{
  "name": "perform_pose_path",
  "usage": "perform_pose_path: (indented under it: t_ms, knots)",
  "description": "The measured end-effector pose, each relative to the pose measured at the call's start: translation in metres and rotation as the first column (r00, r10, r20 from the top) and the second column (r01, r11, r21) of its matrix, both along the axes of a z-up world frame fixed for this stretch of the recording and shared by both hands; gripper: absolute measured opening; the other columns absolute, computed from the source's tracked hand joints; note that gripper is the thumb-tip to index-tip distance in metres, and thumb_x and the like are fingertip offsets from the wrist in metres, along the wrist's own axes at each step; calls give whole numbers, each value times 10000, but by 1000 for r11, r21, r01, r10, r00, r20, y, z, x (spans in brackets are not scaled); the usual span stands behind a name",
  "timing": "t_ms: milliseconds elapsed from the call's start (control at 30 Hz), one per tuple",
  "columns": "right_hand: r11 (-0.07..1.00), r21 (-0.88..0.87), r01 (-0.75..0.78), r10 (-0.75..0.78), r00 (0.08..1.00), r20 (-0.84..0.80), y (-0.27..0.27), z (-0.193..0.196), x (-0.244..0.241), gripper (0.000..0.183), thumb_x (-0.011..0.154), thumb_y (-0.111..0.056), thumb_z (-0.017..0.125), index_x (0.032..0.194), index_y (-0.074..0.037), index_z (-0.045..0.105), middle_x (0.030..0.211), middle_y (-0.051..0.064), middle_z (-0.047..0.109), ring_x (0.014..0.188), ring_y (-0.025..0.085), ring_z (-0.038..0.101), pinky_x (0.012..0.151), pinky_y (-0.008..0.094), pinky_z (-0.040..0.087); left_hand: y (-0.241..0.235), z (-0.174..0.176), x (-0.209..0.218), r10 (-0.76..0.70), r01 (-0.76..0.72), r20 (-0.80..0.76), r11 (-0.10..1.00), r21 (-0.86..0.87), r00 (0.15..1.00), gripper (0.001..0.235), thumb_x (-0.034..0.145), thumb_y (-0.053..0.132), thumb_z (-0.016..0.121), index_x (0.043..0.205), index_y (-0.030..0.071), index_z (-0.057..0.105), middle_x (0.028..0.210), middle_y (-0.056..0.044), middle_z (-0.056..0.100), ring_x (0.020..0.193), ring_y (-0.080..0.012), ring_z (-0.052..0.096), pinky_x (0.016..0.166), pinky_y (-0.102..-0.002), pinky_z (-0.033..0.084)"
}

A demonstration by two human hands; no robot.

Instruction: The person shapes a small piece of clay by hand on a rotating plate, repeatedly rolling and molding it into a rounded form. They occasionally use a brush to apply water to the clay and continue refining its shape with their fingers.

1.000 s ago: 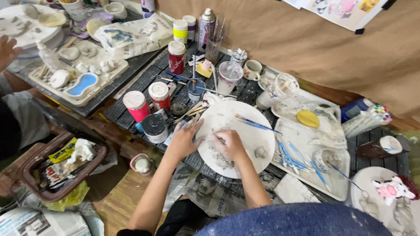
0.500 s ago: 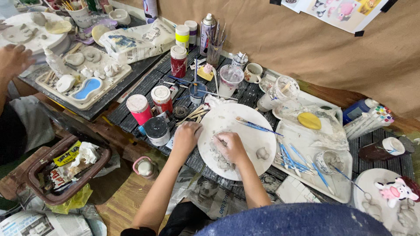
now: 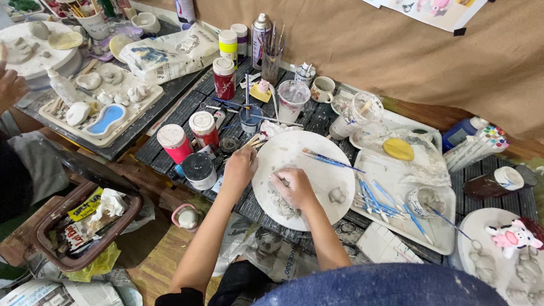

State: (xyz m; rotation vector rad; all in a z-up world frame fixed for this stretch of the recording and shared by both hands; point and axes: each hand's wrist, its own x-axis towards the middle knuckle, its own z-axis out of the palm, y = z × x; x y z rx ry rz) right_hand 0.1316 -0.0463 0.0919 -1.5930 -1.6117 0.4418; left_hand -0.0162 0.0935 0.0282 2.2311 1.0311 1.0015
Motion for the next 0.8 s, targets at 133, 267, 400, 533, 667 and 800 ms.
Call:
perform_pose_path:
  t_ms: [133, 267, 400, 533, 667, 800]
  knots:
    - [997, 70, -30, 31, 1000, -2, 1, -9, 4, 282, 918, -218, 648, 780, 23, 700, 764, 177, 683, 696, 331, 668, 691, 395, 528, -6, 22, -1, 5, -4, 47, 1000, -24, 999, 183, 850, 86, 710, 1007, 51, 622, 804, -126, 715, 769, -332, 707, 667, -423, 544]
    - [999, -27, -24, 17, 974, -227, 2, -26, 9, 400, 1051, -264, 499, 780, -5, 640, 778, 100, 708, 746, 229, 686, 760, 350, 552, -23, 44, -8, -72, 88, 151, 990, -107, 986, 222, 845, 54, 713, 1053, 42, 637, 814, -93, 705, 703, -232, 697, 642, -343, 545]
    - [971, 240, -4, 95, 924, -369, -2, -42, 12, 364, 1115, -308, 362, 1068, -42, 607, 1016, 92, 689, 984, 159, 663, 933, 319, 503, -63, 58, -28, -292, 368, 297, 898, -241, 909, 248, 844, 53, 722, 1085, 41, 663, 829, -57, 720, 684, -156, 645, 627, -293, 518]
    - [933, 256, 254, -50, 795, -605, -4, -48, 0, 303, 1133, -273, 407, 1053, -39, 581, 1016, 121, 682, 982, 174, 645, 931, 311, 514, -99, 68, -33, -358, 417, 332, 900, -125, 873, 229, 868, 57, 739, 1078, 24, 654, 853, -99, 704, 771, -192, 671, 721, -300, 546]
    - [911, 217, 351, -185, 818, -545, -16, -41, -6, 254, 1107, -225, 428, 1025, -34, 574, 1013, 113, 726, 980, 169, 673, 908, 297, 520, -108, 79, -36, -285, 289, 136, 957, -14, 949, 354, 831, 89, 780, 1151, 9, 651, 880, -157, 707, 820, -274, 676, 709, -357, 530]
    - [906, 237, 351, -211, 859, -466, -25, -34, -7, 262, 1107, -209, 435, 1014, -27, 600, 989, 110, 726, 944, 168, 670, 881, 306, 521, -100, 88, -32, -330, 331, 9, 944, -9, 944, 416, 802, 160, 863, 1139, 24, 660, 902, -166, 738, 828, -296, 694, 719, -395, 533]
